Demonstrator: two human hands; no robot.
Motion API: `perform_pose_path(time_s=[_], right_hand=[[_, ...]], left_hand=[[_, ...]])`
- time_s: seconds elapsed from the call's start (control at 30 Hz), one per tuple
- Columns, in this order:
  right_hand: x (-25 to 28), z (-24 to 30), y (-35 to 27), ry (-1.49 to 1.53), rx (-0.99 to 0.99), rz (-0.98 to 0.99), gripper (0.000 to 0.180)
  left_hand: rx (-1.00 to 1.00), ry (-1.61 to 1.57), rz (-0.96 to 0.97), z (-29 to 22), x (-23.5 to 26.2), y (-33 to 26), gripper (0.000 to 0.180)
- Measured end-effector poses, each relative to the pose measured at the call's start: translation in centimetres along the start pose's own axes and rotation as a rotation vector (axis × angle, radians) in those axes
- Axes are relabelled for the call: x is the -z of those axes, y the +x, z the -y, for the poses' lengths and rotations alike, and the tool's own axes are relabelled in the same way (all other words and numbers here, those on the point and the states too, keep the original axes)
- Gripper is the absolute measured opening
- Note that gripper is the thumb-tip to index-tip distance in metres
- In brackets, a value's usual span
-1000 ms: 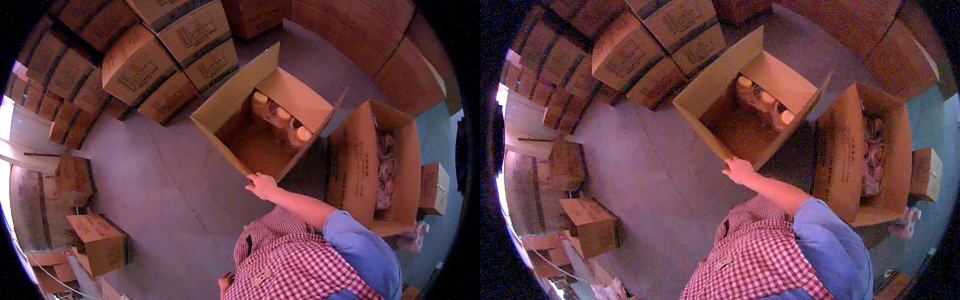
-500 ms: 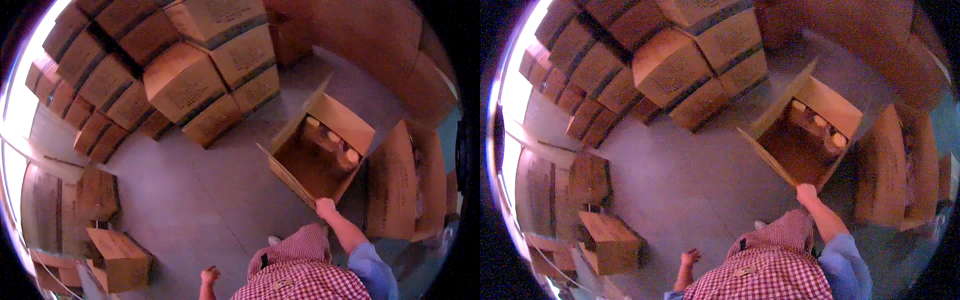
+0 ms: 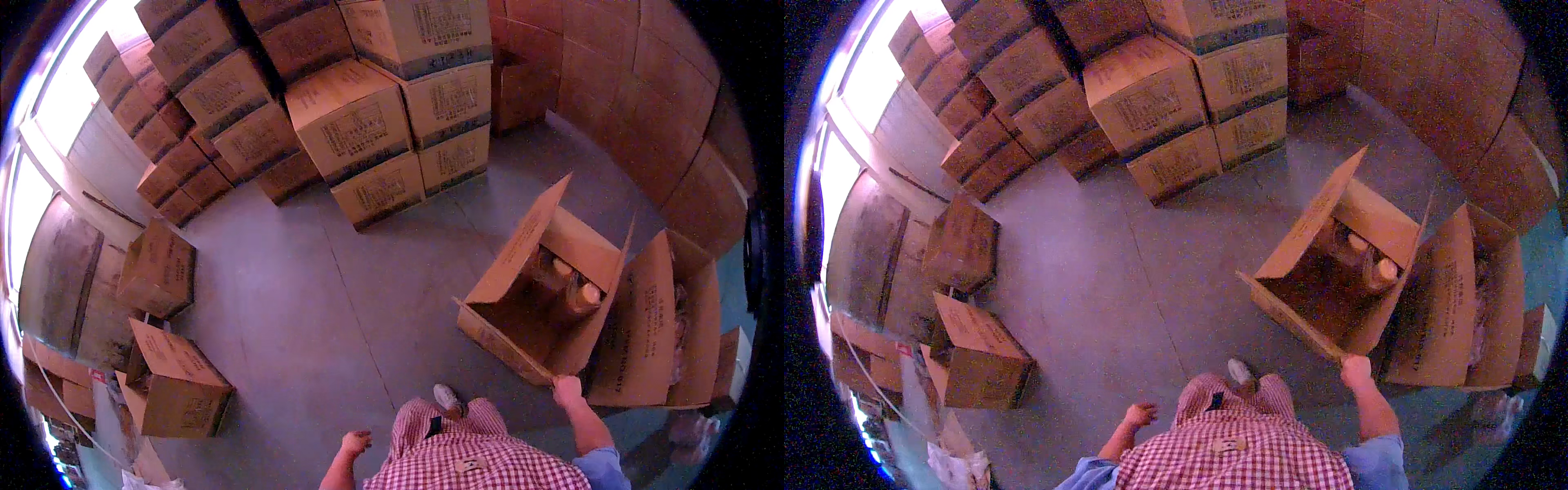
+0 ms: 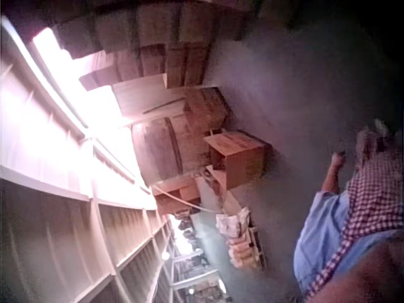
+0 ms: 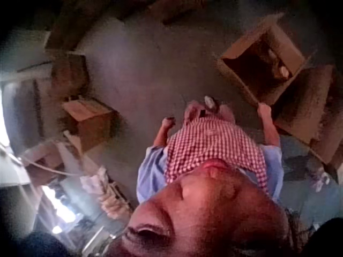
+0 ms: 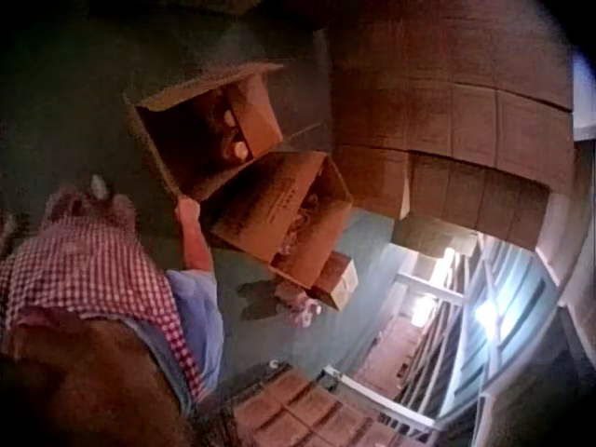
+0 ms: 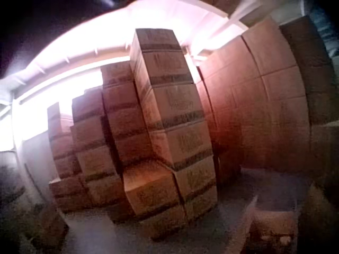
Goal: The person picks up cardboard boxes from stacks on the floor and places them onto other stacks within a warehouse.
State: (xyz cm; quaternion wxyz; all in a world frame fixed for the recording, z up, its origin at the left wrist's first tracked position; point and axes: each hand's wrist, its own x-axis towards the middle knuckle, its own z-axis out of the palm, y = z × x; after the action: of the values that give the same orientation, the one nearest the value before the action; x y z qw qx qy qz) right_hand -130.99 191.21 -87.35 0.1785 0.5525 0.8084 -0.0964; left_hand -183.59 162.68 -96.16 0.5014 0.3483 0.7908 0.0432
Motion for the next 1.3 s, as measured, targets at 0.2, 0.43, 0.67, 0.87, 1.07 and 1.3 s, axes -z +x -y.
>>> perform_pose_path(time_s=[0.2, 0.43, 0.67, 0.87, 1.07, 1.3], right_hand=[[-3.2, -1.7, -3.7, 0.002, 0.012, 0.012, 0.017], [-3.6, 0.4, -6.0, -0.018, -0.041, 0.158, 0.02], [-0.5, 2.3, -1.5, 0.087, -0.471, 0.286, 0.027], [8.6, 12.7, 12.6, 1.042, -0.458, -0.308, 0.037], [18.6, 25.0, 25.6, 1.558, -0.427, 0.3, 0.029], [24.1, 31.7, 46.2, 1.722, -0.168, 0.617, 0.03]], left_hand=[[0.138, -0.008, 0.153, 5.9, -1.2, -1.6, 0.036], [0.227, -0.453, 0.019, 1.4, 2.6, -0.9, 0.028], [-0.098, -0.293, -0.108, 3.9, 13.0, 5.8, 0.028], [0.35, -0.853, -0.077, 7.1, 27.1, 12.1, 0.04], [0.164, -0.896, -0.18, -2.3, 36.9, 22.4, 0.035], [0.004, -0.849, -0.155, -11.1, 49.2, 30.2, 0.032]])
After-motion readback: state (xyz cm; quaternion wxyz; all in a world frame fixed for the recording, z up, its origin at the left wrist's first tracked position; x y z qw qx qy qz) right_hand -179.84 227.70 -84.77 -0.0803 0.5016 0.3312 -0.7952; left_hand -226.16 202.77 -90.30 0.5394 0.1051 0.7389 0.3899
